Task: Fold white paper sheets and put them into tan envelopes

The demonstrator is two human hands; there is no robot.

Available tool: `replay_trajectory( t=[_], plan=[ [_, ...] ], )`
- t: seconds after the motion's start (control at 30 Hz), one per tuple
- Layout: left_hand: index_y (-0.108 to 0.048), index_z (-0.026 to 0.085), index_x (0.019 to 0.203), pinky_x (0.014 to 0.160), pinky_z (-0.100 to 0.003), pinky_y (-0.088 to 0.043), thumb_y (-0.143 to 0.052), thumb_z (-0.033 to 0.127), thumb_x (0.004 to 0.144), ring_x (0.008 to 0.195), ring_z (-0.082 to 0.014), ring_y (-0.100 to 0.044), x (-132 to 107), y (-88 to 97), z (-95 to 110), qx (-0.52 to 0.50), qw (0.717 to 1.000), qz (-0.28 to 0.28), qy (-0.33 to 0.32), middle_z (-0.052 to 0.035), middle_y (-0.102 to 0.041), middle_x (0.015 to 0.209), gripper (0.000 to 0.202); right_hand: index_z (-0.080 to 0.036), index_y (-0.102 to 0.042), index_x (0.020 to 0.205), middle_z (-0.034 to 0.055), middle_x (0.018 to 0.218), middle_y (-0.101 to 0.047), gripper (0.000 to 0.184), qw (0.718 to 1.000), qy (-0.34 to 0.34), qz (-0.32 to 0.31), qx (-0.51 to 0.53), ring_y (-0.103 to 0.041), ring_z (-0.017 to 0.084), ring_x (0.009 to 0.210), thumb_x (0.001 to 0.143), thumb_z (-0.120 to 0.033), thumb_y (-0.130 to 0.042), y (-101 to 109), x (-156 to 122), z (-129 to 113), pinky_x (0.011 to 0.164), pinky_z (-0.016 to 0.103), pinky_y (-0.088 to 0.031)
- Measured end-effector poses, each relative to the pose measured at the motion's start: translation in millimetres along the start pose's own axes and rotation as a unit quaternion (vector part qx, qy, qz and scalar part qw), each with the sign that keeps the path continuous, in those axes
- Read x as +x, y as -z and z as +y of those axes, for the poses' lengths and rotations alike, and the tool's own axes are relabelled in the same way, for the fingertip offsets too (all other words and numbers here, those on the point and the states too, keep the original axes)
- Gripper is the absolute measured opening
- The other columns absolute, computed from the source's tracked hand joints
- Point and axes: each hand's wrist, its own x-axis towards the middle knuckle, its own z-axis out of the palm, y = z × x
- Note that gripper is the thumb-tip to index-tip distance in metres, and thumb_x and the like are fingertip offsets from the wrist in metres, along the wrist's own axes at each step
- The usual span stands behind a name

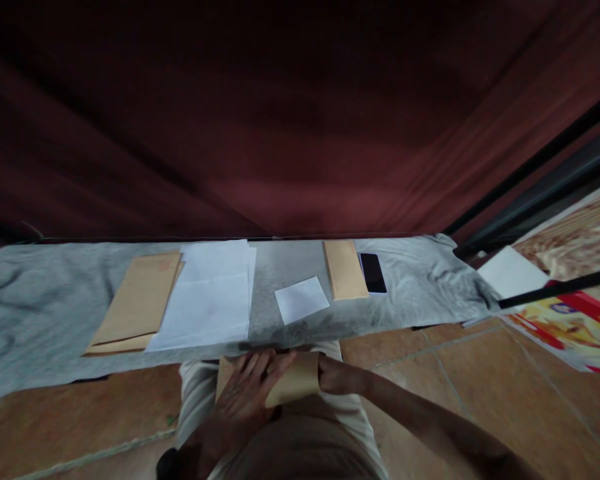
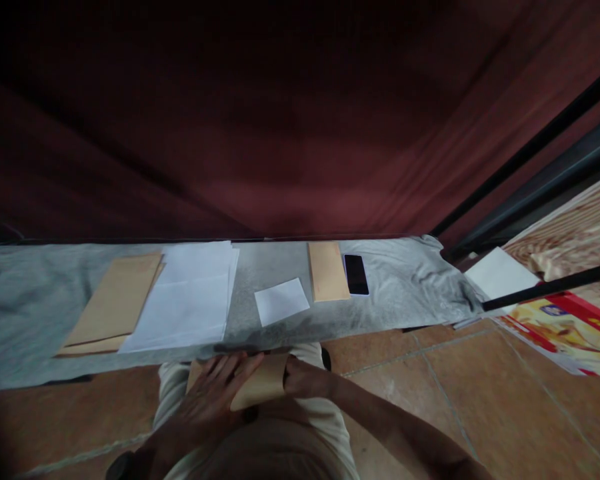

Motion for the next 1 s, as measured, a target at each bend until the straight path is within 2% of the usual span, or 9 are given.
replay_trajectory(
  t=[0.1,0.17,0.3,0.37,0.43,0.57,0.7,0.83,1.0],
  plan=[
    [-0.030,0.035,0.157,0.106,-0.045,-0.038,-0.062,0.028,0.083,0.119,-0.0300,-0.056,2,7.5,-12,0.031,0.998,0.038,0.033,-0.0092,-0.060,0.130,0.081,-0.022,-0.065,0.125,0.0042,0.110,-0.072,0.033,0.998,0.022,-0.037,0.035,-0.066,0.020,0.106,0.093,-0.025,-0.058,19,2,15,0.094,0.032,-0.052],
    [-0.029,0.034,0.157,0.103,-0.043,-0.040,-0.061,0.027,0.082,0.117,-0.0302,-0.058,2,13.2,-21,0.047,0.995,0.064,0.058,-0.0097,-0.062,0.126,0.082,-0.023,-0.061,0.133,0.0046,0.117,-0.071,0.038,0.998,0.029,-0.009,0.056,-0.066,0.019,0.109,0.095,-0.026,-0.052,30,8,22,0.096,0.033,-0.052],
    [-0.016,0.026,0.161,0.098,-0.042,-0.045,-0.061,0.029,0.081,0.115,-0.0318,-0.060,-1,20.3,-36,0.048,0.982,0.117,0.141,-0.0123,-0.062,0.127,0.092,-0.021,-0.050,0.144,0.0109,0.133,-0.064,0.050,0.983,-0.012,0.172,-0.057,-0.067,0.019,0.106,0.095,-0.024,-0.052,53,37,30,0.095,0.034,-0.054],
    [-0.012,0.022,0.161,0.097,-0.044,-0.047,-0.062,0.036,0.081,0.114,-0.0336,-0.060,-1,21.2,-41,0.044,0.974,0.141,0.171,-0.0142,-0.060,0.128,0.095,-0.018,-0.046,0.148,0.0150,0.136,-0.061,0.055,0.946,-0.033,0.260,-0.190,-0.064,0.024,0.114,0.094,-0.025,-0.055,64,57,32,0.099,0.039,-0.053],
    [-0.012,0.020,0.160,0.097,-0.047,-0.048,-0.062,0.041,0.081,0.113,-0.0351,-0.060,-1,20.7,-44,0.046,0.970,0.161,0.177,-0.0159,-0.060,0.126,0.096,-0.008,-0.042,0.149,0.0224,0.138,-0.057,0.062,0.904,-0.068,0.307,-0.291,-0.055,0.030,0.128,0.094,-0.029,-0.059,71,76,33,0.107,0.043,-0.046],
    [-0.008,0.015,0.160,0.097,-0.050,-0.048,-0.061,0.045,0.084,0.113,-0.0368,-0.059,-3,18.0,-47,0.054,0.966,0.186,0.171,-0.0184,-0.059,0.122,0.097,0.000,-0.039,0.149,0.0294,0.139,-0.051,0.072,0.872,-0.136,0.316,-0.347,-0.048,0.036,0.132,0.092,-0.033,-0.066,68,101,37,0.111,0.044,-0.040],
    [-0.008,0.014,0.160,0.103,-0.053,-0.044,-0.058,0.049,0.087,0.121,-0.0384,-0.054,-8,15.7,-52,0.075,0.962,0.204,0.167,-0.0211,-0.056,0.128,0.095,-0.005,-0.044,0.147,0.0252,0.136,-0.051,0.071,0.856,-0.163,0.342,-0.351,-0.050,0.035,0.127,0.087,-0.035,-0.070,62,111,41,0.108,0.041,-0.041],
    [-0.011,0.018,0.160,0.116,-0.059,-0.029,-0.055,0.045,0.090,0.132,-0.0373,-0.048,-9,15.0,-61,0.093,0.962,0.205,0.156,-0.0202,-0.052,0.138,0.087,-0.009,-0.053,0.134,0.0202,0.126,-0.057,0.060,0.852,-0.182,0.348,-0.346,-0.055,0.032,0.117,0.081,-0.032,-0.073,66,115,41,0.102,0.038,-0.043],
    [-0.010,0.018,0.160,0.118,-0.061,-0.025,-0.056,0.042,0.088,0.132,-0.0369,-0.048,-5,13.1,-71,0.099,0.963,0.184,0.168,-0.0197,-0.052,0.138,0.089,-0.012,-0.058,0.120,0.0181,0.118,-0.062,0.049,0.851,-0.183,0.353,-0.343,-0.057,0.030,0.112,0.078,-0.029,-0.075,73,120,44,0.099,0.038,-0.044]
  ],
)
